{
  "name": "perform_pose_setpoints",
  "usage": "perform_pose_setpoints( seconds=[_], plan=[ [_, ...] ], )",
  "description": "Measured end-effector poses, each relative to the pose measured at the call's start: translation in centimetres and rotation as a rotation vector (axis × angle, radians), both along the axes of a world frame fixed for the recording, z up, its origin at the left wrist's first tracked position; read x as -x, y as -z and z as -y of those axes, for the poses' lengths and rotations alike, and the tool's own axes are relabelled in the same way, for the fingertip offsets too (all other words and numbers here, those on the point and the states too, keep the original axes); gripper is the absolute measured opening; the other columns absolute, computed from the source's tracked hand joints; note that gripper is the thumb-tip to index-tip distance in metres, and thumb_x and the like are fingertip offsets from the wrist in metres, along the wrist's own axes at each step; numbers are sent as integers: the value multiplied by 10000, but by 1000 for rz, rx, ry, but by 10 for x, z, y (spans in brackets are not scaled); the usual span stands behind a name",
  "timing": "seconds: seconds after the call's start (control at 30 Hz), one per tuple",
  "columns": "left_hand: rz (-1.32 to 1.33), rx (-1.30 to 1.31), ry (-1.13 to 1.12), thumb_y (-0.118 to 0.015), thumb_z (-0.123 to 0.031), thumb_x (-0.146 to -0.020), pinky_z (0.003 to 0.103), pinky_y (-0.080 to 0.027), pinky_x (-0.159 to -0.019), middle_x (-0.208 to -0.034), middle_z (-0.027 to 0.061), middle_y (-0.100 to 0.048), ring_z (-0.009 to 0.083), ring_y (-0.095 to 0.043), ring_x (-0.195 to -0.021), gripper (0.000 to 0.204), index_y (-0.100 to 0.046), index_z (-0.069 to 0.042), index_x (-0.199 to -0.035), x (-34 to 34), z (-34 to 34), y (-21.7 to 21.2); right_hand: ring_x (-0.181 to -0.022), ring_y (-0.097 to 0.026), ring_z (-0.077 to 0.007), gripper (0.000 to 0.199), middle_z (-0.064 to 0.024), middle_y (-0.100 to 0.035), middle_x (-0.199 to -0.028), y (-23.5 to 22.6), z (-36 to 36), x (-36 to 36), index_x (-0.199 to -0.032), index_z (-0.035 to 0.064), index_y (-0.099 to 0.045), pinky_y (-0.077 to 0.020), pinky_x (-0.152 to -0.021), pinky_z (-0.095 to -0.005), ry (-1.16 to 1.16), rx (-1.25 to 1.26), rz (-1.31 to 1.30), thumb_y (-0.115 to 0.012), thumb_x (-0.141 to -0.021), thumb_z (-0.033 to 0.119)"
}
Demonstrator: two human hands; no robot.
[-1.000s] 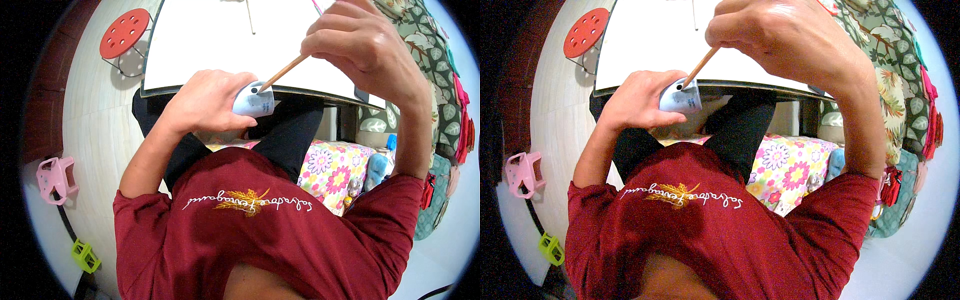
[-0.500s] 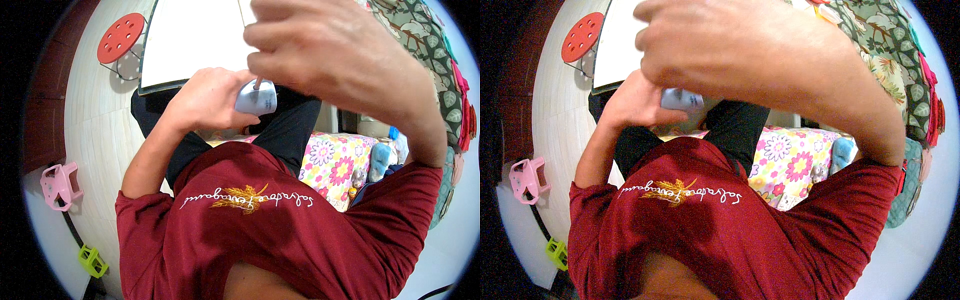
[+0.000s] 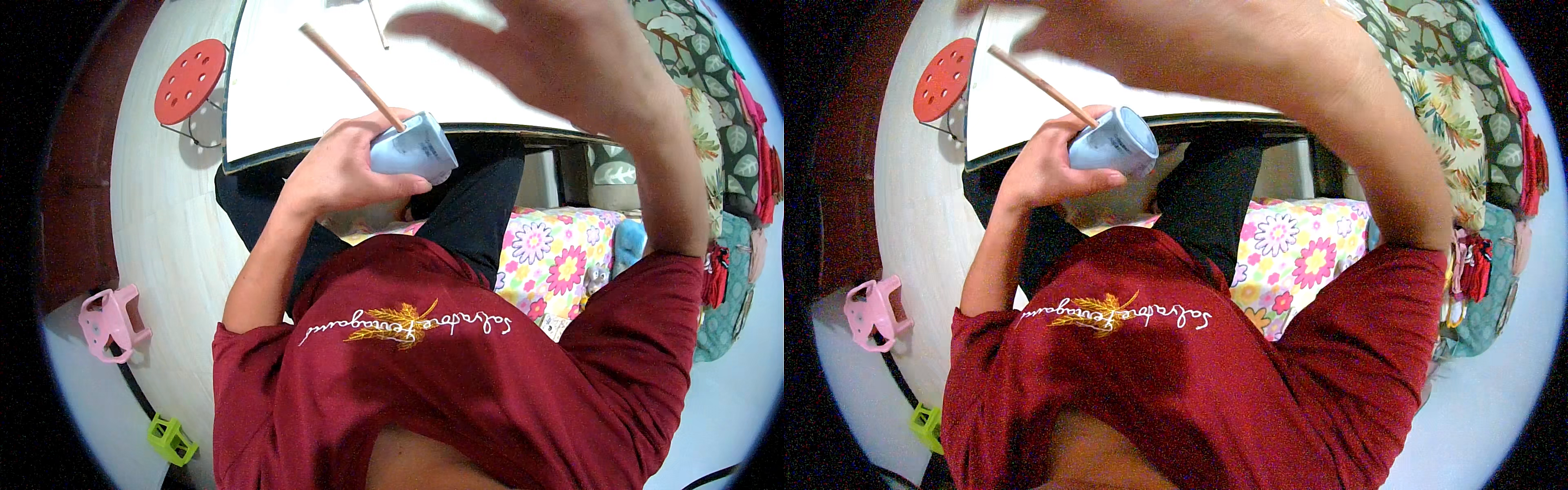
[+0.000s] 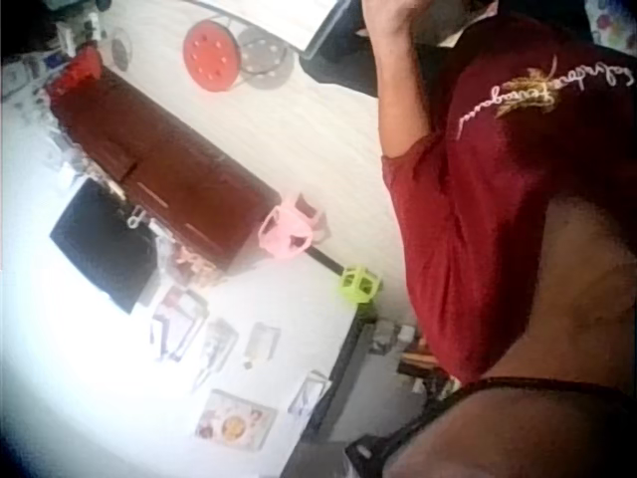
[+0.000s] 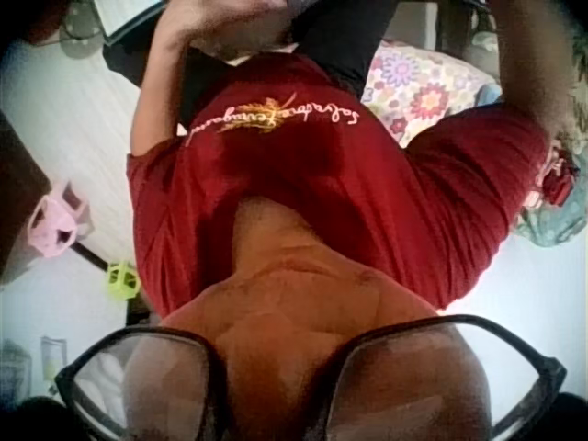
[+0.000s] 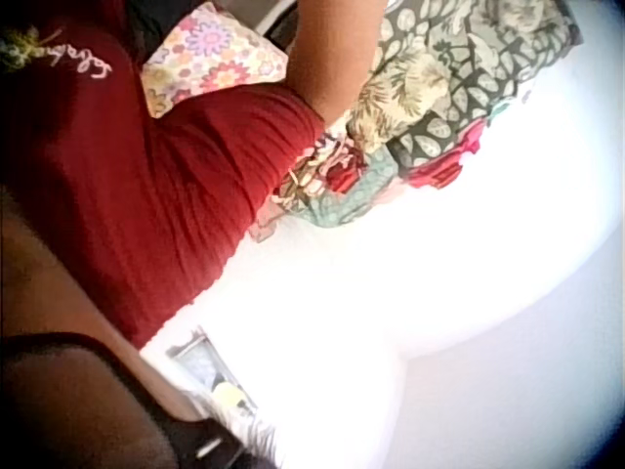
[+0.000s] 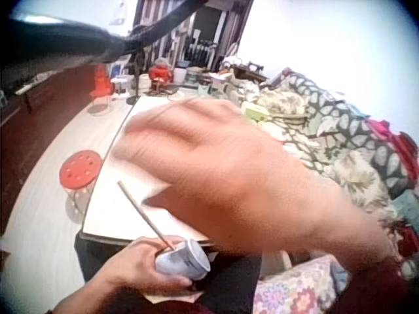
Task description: The person picks up several pencils and a manual sharpener, then sharpens the pencils one by one by inserting them into the sharpener and rotating the handle, and finally places them back in a pencil case.
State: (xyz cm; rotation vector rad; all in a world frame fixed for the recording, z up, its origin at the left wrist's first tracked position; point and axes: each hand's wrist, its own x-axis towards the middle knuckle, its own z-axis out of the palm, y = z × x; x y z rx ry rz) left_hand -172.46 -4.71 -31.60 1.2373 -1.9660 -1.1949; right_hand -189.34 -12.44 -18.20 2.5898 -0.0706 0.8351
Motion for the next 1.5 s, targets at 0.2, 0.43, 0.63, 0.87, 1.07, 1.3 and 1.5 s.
perform_pose_setpoints(
  seconds=[0.2, 0.43, 0.63, 0.87, 1.07, 1.3, 1.5],
  plan=[
    [-621, -354, -32, -772, -370, -621, 268, -453, -822, -1012, 112, -597, 161, -573, -899, 717, -522, 31, -1161, 16, -5, 35, -644, -583, -94, 251, -34, -627, -717, 56, -33, 76, -906, 10, -635, -468, -586, -230, 558, -1040, 188, -512, -928, 228],
    [-631, -833, 399, -744, -231, -674, 254, -459, -723, -879, 73, -631, 121, -574, -785, 431, -615, 31, -991, 120, -15, 89, -627, -545, -79, 356, -10, -564, -675, 205, -182, 147, -828, 33, -587, -457, -566, -235, 951, -1904, 692, -425, -958, 321],
    [-375, -821, 706, -760, -250, -663, 247, -459, -656, -813, 57, -641, 123, -575, -699, 396, -638, 18, -929, 204, -4, 102, -616, -546, -137, 356, -114, -603, -823, 233, -253, 137, -1021, 3, -521, -489, -566, -273, 779, -2010, 1896, -296, -988, 276],
    [-335, -844, 658, -736, -297, -680, 252, -464, -667, -817, 74, -650, 131, -591, -712, 415, -646, 21, -931, 238, 7, 114, -583, -508, -96, 355, -96, -585, -803, 254, -255, 159, -1051, -2, -499, -468, -533, -244, 998, -1868, 1719, -297, -989, 283],
    [-263, -813, 605, -728, -308, -684, 258, -469, -666, -818, 82, -651, 137, -599, -711, 428, -640, 30, -934, 249, 15, 127, -714, -545, -417, 296, -240, -557, -800, 264, -241, 154, -941, -42, -517, -433, -652, -455, 1433, -1337, 835, -381, -944, 221],
    [-253, -757, 633, -726, -344, -688, 264, -476, -664, -829, 101, -646, 142, -600, -711, 495, -620, 56, -959, 246, 17, 134, -743, -542, -437, 179, -227, -565, -786, 229, -247, 150, -946, 37, -530, -430, -649, -468, 1329, -1338, 830, -468, -911, 201],
    [-315, -779, 584, -739, -321, -686, 258, -472, -654, -829, 102, -638, 143, -597, -707, 496, -605, 67, -966, 256, 11, 130, -548, -542, -301, 352, -169, -554, -657, 244, -229, 199, -747, 8, -531, -423, -536, -383, 1545, -1115, 1314, -369, -957, 240]
  ],
)
